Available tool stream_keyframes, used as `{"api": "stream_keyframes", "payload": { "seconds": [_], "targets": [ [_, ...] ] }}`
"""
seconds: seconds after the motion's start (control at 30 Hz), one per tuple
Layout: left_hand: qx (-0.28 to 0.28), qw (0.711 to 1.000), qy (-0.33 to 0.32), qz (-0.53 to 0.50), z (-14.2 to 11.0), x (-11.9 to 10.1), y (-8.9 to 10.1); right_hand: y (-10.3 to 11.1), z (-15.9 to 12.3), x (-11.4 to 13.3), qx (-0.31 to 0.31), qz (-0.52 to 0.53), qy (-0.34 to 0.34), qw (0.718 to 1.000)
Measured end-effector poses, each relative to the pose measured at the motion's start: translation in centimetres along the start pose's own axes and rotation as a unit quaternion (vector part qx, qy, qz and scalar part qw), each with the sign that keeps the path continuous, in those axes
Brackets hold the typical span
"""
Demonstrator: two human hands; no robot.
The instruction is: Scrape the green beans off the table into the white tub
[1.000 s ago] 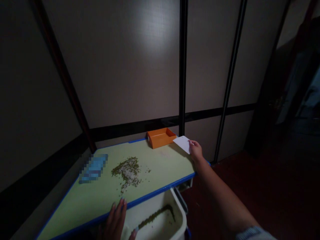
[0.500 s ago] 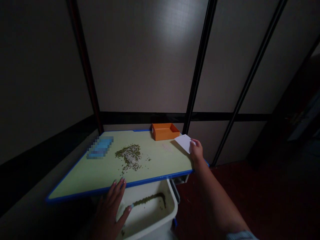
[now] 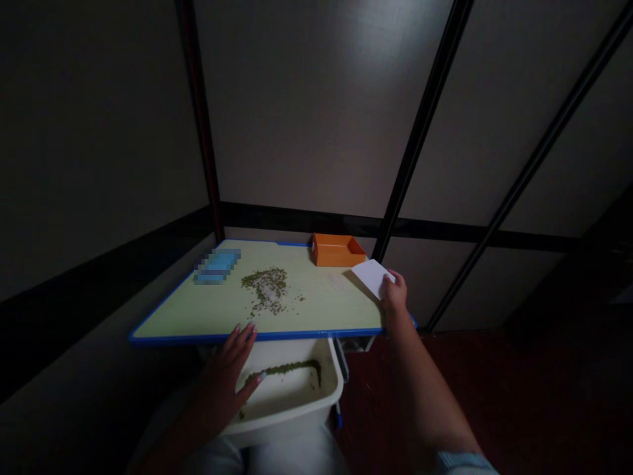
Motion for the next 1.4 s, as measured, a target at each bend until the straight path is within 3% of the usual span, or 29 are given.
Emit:
{"api": "stream_keyframes", "payload": {
  "seconds": [0.17,0.33,0.47,0.6,0.7,0.9,1.1,1.4],
  "targets": [
    [0.036,0.999,0.012,0.021,0.0,-0.3,0.4,0.3,-0.2,0.7,0.002,-0.008,0.007,1.000],
    [0.026,1.000,0.007,0.002,-0.1,-0.7,0.5,-0.1,-1.1,2.8,0.008,-0.009,0.029,1.000],
    [0.024,1.000,0.018,-0.009,-0.1,-0.6,0.2,-4.5,-2.6,5.0,0.128,0.016,0.053,0.990],
    [0.046,0.998,0.036,-0.001,-0.1,-0.8,0.7,-10.7,-5.4,6.3,0.296,0.030,0.058,0.953],
    [0.056,0.998,0.038,0.012,0.0,-1.1,1.2,-12.8,-6.7,5.6,0.328,0.038,0.023,0.944],
    [0.033,0.999,0.024,0.024,0.2,-0.7,0.5,-11.9,-6.8,4.5,0.283,0.038,0.020,0.958],
    [-0.048,0.999,-0.001,0.014,0.5,-0.8,0.3,-11.8,-6.8,4.0,0.291,0.005,0.037,0.956],
    [-0.015,1.000,0.010,0.023,0.4,-1.7,0.8,-12.2,-7.1,3.8,0.321,0.001,0.048,0.946]
  ]
}}
Point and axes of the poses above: each hand's wrist, its own z-axis towards the middle knuckle, its own y-axis out of the back of the hand, x = y × z, the point moved 8 cm from there along z, towards the middle knuckle, and after that the axes turned 9 degrees about y, right-handed, at the moved point
